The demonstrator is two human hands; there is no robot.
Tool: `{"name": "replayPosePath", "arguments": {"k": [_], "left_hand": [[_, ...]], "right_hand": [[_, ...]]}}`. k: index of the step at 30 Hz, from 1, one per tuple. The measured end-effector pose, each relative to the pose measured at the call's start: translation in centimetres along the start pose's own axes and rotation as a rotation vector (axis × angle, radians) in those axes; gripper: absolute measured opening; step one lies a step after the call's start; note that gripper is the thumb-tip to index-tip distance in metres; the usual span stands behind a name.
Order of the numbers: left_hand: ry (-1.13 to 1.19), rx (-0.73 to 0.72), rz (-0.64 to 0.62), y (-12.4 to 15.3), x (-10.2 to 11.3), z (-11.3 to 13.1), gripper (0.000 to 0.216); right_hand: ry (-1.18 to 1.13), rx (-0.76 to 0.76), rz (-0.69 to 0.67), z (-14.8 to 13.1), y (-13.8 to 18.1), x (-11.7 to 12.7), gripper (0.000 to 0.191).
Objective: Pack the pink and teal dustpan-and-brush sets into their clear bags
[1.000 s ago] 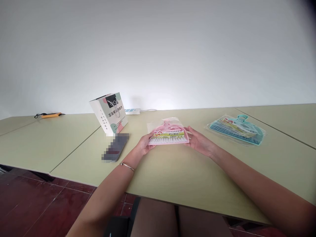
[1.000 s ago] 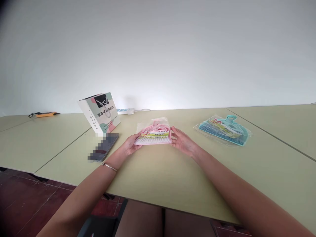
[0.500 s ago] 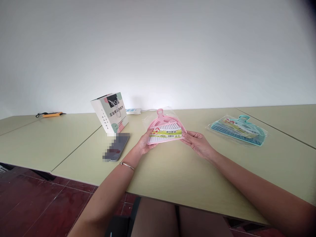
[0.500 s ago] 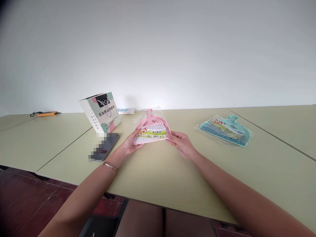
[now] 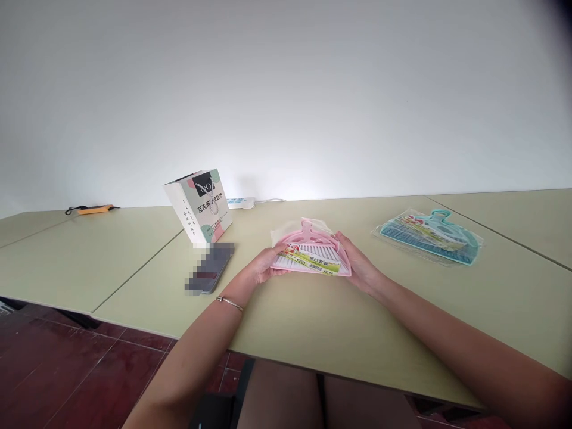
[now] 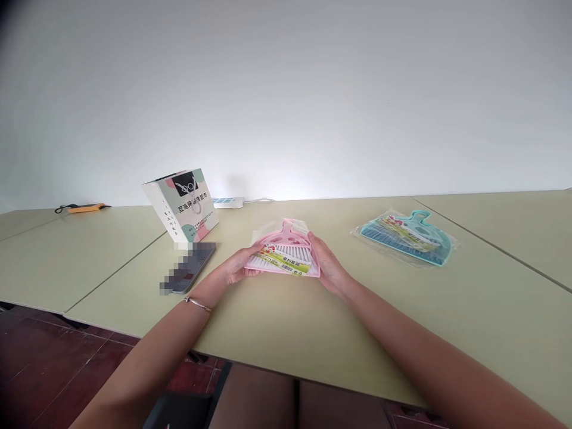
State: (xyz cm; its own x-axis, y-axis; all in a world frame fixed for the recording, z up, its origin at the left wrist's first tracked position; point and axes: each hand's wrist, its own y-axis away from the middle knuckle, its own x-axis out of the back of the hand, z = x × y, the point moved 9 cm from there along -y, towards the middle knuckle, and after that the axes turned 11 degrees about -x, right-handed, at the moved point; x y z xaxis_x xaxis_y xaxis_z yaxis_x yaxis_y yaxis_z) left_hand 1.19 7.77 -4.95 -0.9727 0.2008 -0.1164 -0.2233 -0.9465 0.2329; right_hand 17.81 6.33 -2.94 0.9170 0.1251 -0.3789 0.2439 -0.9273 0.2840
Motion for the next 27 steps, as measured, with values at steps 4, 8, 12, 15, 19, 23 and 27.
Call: {"name": "replayPosePath", "arguments": {"k": [4,8,12,15,19,23,27], "left_hand": [[-0.05,-0.016,-0.054,0.6,-0.6,0.5,0.032],[-0.099,-0.033,-0.186,1.3,-1.6,0.8,0.044],[-0.082,-0.088,-0.305,1.5,-2.4,1.0,0.053],[-0.055,-0.116,-0.291,1.2,-2.2,1.0,0.053],[-0.044,-0.115,-0.251,0.9,-1.6,1.2,0.05],[-0.107,-0.085,-0.332,1.3,-2.1,1.1,0.053],[-0.147,-0.051,-0.448,1.9,-3.0,0.6,0.053]], "right_hand": [[-0.004,-0.008,0.204,0.7,0.1,1.5,0.044],[-0.017,0.048,0.442,0.8,0.7,4.0,0.042],[-0.044,0.104,0.516,0.4,0.9,5.0,0.038],[-0.083,0.006,0.44,0.7,0.3,4.5,0.033],[-0.104,-0.207,0.28,1.2,-0.5,4.3,0.043],[-0.058,-0.31,0.165,1.4,-1.0,4.9,0.041],[-0.001,-0.323,0.068,1.8,-1.6,4.8,0.019]]}}
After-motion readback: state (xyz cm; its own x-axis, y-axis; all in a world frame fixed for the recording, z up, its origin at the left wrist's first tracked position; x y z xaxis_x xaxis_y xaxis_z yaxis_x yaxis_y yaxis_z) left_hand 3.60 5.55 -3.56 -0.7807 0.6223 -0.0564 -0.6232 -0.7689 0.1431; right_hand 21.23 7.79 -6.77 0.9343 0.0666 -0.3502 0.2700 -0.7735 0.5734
